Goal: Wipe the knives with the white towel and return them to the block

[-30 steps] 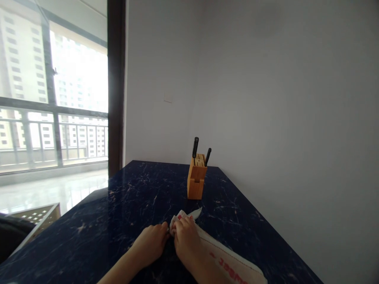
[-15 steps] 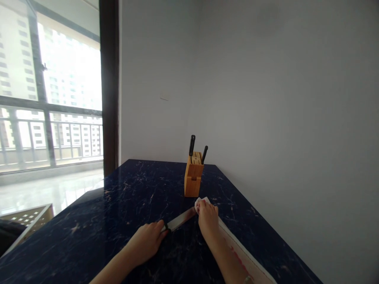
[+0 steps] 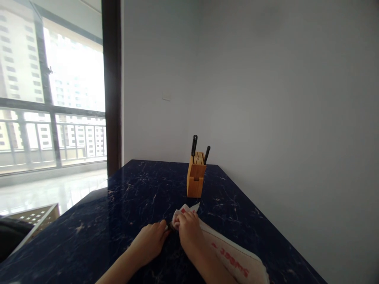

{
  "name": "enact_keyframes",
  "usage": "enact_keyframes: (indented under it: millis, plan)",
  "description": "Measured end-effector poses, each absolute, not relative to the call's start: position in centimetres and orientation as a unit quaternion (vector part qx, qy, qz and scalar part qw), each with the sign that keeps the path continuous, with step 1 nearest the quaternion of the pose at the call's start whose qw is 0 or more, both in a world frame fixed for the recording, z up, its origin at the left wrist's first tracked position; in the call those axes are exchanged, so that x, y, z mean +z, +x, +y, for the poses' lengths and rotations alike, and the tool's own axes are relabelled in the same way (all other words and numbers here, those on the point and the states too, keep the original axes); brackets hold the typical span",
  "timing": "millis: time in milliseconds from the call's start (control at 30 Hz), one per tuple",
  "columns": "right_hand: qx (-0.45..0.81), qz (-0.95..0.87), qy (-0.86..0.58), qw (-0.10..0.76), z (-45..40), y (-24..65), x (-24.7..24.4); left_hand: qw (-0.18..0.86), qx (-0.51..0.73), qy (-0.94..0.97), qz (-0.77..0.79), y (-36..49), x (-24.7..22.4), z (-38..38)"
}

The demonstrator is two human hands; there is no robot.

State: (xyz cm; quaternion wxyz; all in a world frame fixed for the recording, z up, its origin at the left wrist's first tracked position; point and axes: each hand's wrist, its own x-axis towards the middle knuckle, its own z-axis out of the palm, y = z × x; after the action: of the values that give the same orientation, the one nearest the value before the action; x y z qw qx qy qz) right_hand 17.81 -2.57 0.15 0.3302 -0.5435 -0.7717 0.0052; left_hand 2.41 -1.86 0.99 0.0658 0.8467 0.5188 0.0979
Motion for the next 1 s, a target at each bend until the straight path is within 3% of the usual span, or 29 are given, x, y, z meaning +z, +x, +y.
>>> enact_keyframes:
  millis: [500, 733, 1000]
  plan:
    - [0.0, -0.782, -0.531, 0.326, -2.6, 17.2, 0.2, 0.055, 0.106, 0.856, 0.504, 2.4, 1.0, -2.0]
    - [-0.038, -0.715, -0.639, 0.281, 0.6, 22.0, -0.1, 0.035, 0.117, 0.863, 0.491, 2.1, 0.5, -1.7]
    - [-0.039, -0.71, -0.629, 0.315, 0.6, 25.3, 0.1, 0.036, 0.132, 0.846, 0.515, 2.4, 0.2, -1.7]
